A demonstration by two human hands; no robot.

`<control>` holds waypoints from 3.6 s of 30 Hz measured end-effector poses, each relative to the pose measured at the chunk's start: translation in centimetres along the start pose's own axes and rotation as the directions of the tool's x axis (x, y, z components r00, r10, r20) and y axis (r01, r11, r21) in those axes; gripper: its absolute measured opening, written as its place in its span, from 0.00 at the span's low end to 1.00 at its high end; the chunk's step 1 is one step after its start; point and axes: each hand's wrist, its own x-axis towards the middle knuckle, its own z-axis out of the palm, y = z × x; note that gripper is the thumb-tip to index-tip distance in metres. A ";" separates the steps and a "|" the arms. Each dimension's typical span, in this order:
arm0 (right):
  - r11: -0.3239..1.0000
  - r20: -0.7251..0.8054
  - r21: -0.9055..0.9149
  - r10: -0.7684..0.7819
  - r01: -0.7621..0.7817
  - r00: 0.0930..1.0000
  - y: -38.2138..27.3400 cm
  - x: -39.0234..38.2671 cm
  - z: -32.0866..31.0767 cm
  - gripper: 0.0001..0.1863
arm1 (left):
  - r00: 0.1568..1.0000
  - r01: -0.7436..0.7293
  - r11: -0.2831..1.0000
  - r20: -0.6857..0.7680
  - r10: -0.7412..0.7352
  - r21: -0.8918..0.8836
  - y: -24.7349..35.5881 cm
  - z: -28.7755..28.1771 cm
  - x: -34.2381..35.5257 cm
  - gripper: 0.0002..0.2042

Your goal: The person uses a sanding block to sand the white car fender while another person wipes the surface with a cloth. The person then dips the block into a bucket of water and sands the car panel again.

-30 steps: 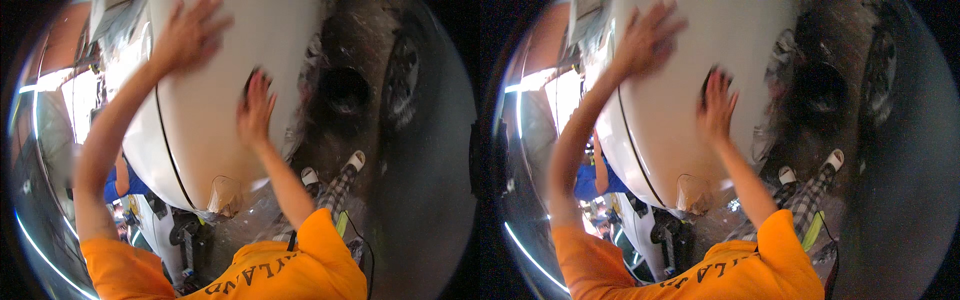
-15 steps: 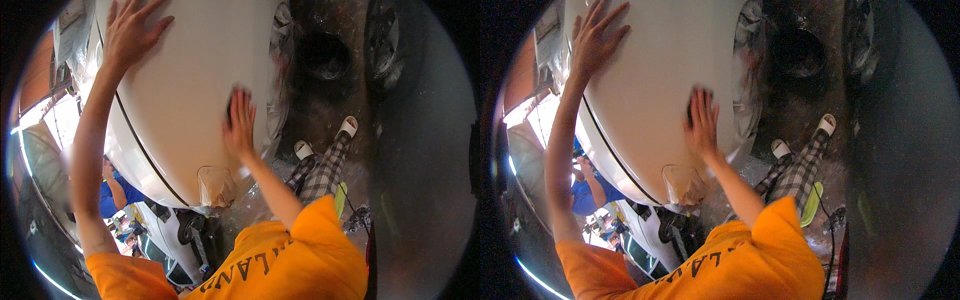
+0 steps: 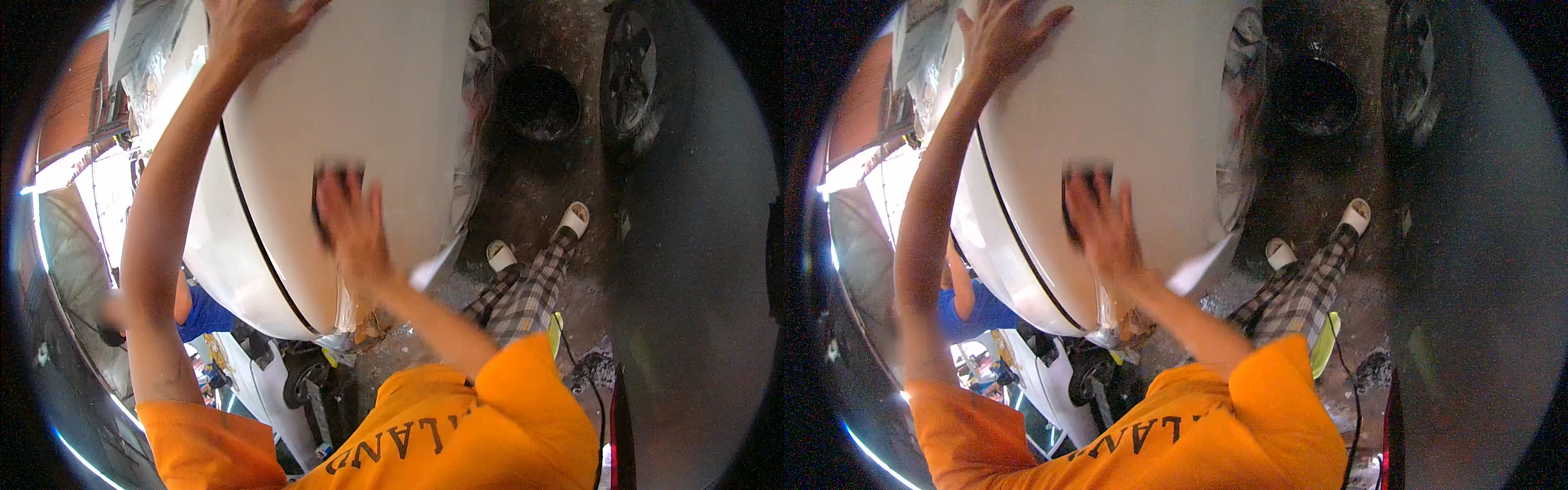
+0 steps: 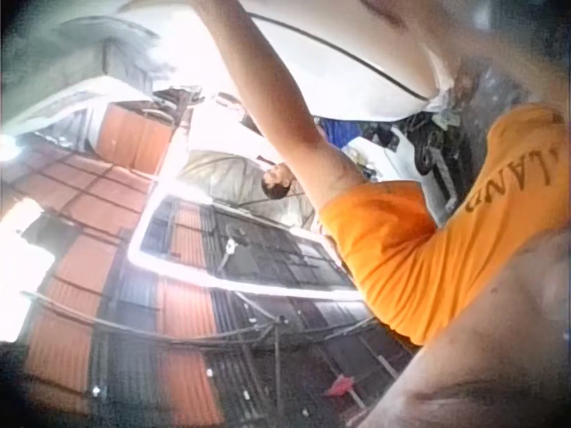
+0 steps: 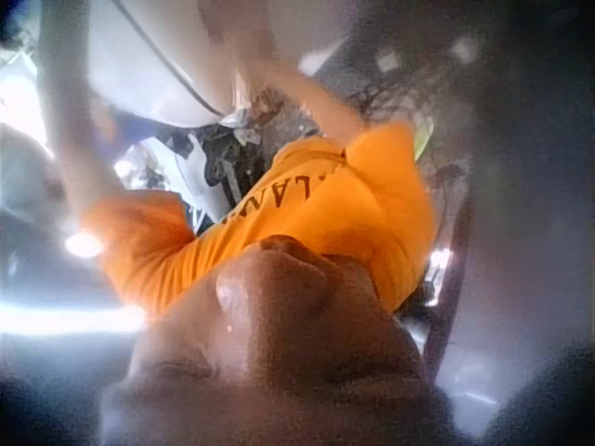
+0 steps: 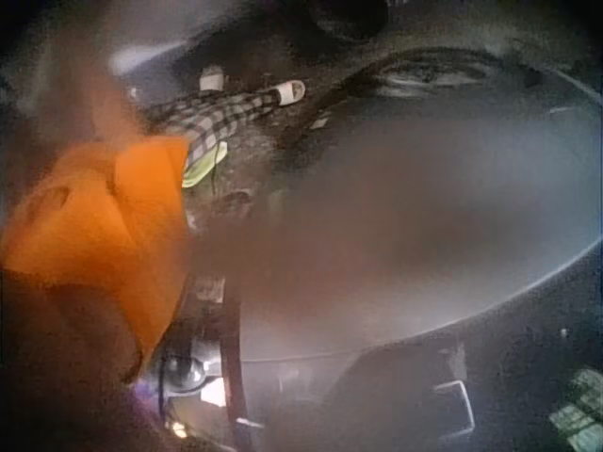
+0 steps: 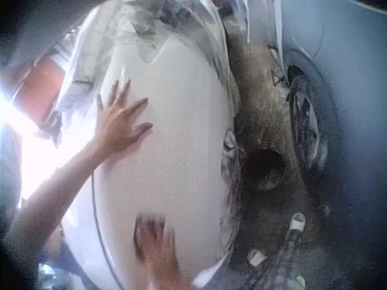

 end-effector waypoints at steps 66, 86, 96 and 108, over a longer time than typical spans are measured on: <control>0.939 -0.133 0.241 0.281 -0.244 0.951 18.5 27.5 -7.0 0.40 | 0.979 0.011 0.878 -0.175 -0.108 -0.479 -8.4 3.1 15.2 0.30; 0.809 0.116 0.419 0.403 -0.412 0.908 4.4 -11.7 1.0 0.45 | 0.904 -0.369 0.918 -0.175 0.391 0.144 -9.1 4.5 3.9 0.27; 0.921 -0.207 0.254 0.349 -0.295 0.914 17.0 11.6 -2.4 0.40 | 0.994 -0.107 0.992 0.007 0.108 -0.070 -3.9 0.7 3.1 0.28; 0.926 -0.144 0.243 0.328 -0.288 0.934 16.1 9.3 -2.5 0.40 | 0.992 -0.118 0.986 -0.047 0.113 -0.115 -4.6 1.7 3.7 0.31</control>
